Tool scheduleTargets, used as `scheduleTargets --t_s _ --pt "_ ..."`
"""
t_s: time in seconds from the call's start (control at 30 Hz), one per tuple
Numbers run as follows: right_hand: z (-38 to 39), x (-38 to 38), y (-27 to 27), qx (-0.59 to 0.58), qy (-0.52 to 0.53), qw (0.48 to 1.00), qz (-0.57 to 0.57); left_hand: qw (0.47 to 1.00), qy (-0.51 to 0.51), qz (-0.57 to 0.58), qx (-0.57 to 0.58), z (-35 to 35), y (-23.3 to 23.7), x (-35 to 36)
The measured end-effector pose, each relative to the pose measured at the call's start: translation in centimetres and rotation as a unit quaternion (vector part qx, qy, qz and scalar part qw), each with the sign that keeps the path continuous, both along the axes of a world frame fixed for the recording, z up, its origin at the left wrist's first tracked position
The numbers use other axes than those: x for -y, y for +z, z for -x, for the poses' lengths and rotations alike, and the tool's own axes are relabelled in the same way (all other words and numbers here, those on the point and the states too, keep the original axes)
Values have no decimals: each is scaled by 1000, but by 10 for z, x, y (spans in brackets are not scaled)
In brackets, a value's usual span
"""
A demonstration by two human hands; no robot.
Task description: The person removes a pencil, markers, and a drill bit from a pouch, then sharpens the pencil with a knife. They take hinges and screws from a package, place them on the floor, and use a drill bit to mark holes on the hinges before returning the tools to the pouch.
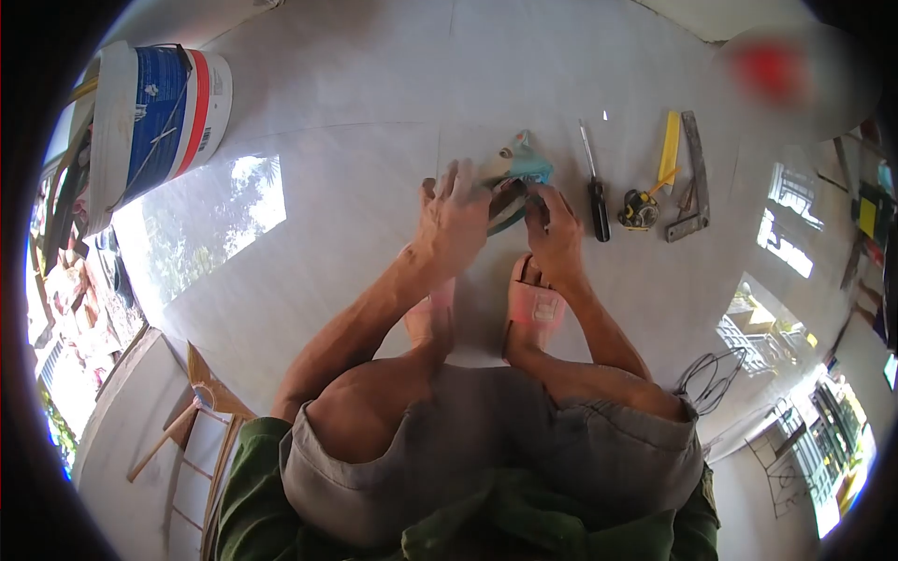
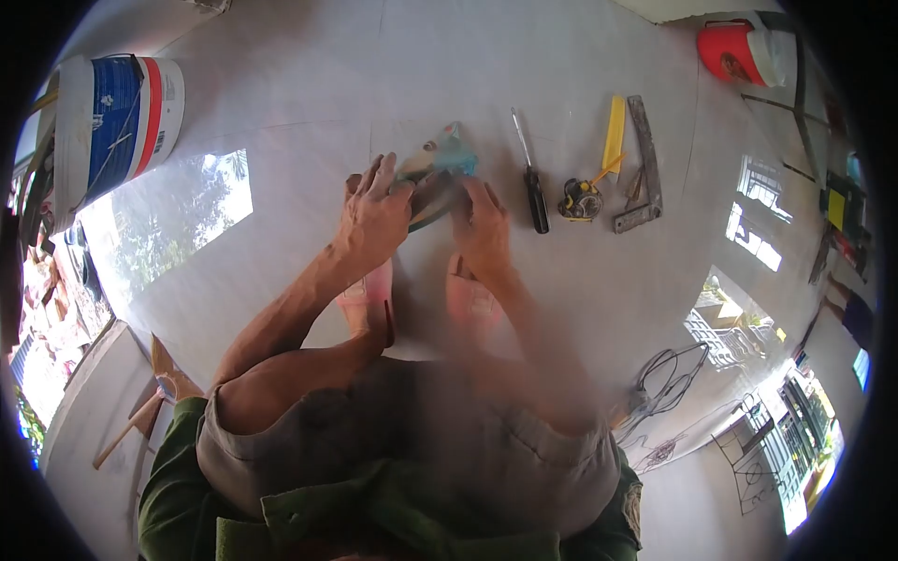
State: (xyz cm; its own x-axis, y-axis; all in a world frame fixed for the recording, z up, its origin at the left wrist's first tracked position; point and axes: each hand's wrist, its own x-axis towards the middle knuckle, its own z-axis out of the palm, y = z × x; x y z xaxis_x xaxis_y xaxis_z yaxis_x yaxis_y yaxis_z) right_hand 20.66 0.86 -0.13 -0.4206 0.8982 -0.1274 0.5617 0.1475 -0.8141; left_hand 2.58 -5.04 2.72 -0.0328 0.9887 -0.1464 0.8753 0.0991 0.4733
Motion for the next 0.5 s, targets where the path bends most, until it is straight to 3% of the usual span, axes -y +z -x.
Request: scheduleTargets --t_s 0.1,0.17,0.37,0.5 --pt "7 2 4 -21 -7 1000 7 997 68 -8 -29 -12 4 4" --pt "14 -4 17 -23 -1 1000 17 996 61 4 -59 -11 3 4" --pt "19 -38 2 69 123 966 -216 994 59 43 -78 -13 -1 -1" --pt "33 -67 29 69 275 942 -183 988 142 45 -31 -5 0 -5"
